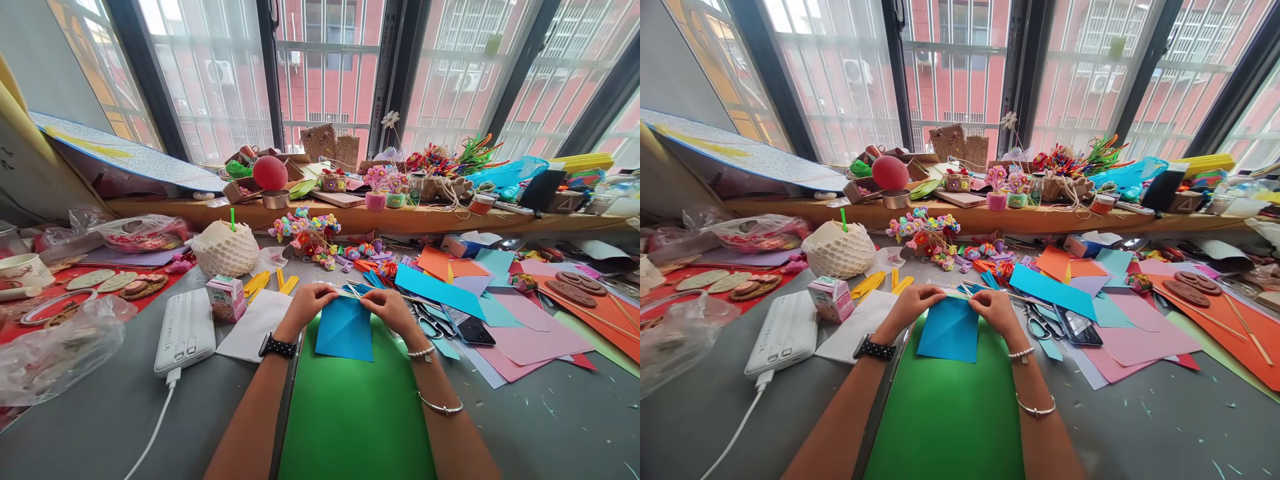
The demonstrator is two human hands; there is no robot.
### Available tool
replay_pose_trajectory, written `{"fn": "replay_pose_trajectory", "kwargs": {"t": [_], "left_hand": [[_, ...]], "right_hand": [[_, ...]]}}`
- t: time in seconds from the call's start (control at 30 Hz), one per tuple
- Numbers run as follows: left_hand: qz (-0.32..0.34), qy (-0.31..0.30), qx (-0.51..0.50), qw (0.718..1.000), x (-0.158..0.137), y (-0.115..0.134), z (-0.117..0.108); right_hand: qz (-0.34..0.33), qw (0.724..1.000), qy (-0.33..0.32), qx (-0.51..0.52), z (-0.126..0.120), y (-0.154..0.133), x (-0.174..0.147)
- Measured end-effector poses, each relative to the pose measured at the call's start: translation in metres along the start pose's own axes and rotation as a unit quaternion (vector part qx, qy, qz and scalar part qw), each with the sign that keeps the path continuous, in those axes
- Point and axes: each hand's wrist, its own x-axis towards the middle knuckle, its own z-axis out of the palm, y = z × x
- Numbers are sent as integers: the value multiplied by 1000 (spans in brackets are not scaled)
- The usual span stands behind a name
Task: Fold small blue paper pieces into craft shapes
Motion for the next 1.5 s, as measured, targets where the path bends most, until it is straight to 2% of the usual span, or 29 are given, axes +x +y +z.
{"fn": "replay_pose_trajectory", "kwargs": {"t": [0.17, 0.23, 0.27, 0.37, 0.4, 0.47, 0.63, 0.73, 0.83, 0.9, 1.0, 1.1, 1.37, 1.5], "left_hand": [[-8, 11, 10, 1000, 1, -3, -6], [-6, 14, 9, 1000, 0, -2, -6], [-4, 11, 8, 1000, 0, -2, -5], [13, -13, -4, 1000, -2, 1, 0], [21, -19, -9, 1000, -2, 1, 1], [31, -26, -15, 999, -2, 1, 4], [-11, -27, -59, 998, -1, -2, -2], [-47, 10, -84, 995, 0, -5, -8], [-32, 52, -60, 996, 0, -6, -7], [3, 32, -56, 998, 1, -5, -2], [41, -32, -37, 998, 1, -4, 6], [48, -45, 1, 998, 0, -3, 7], [18, 0, 7, 1000, 2, -6, -6], [6, 15, 3, 1000, 1, -5, -5]], "right_hand": [[67, 993, 89, -47, -9, 16, 1], [78, 989, 119, -29, -9, 15, 0], [70, 991, 116, 1, -8, 12, 0], [7, 997, 33, 73, 0, -1, 0], [-11, 997, -4, 75, 3, -5, 0], [-33, 998, -20, 56, 8, -11, 0], [-22, 999, -9, 33, 6, -8, 0], [1, 1000, 7, 30, 1, -4, -1], [5, 999, 6, 32, 1, -3, -1], [-8, 999, -9, 42, 3, -5, -1], [-26, 998, -30, 48, 6, -8, -1], [-24, 998, -32, 47, 6, -8, -1], [45, 997, 28, 50, -4, 10, 2], [77, 986, 144, 23, -4, 13, 1]]}}
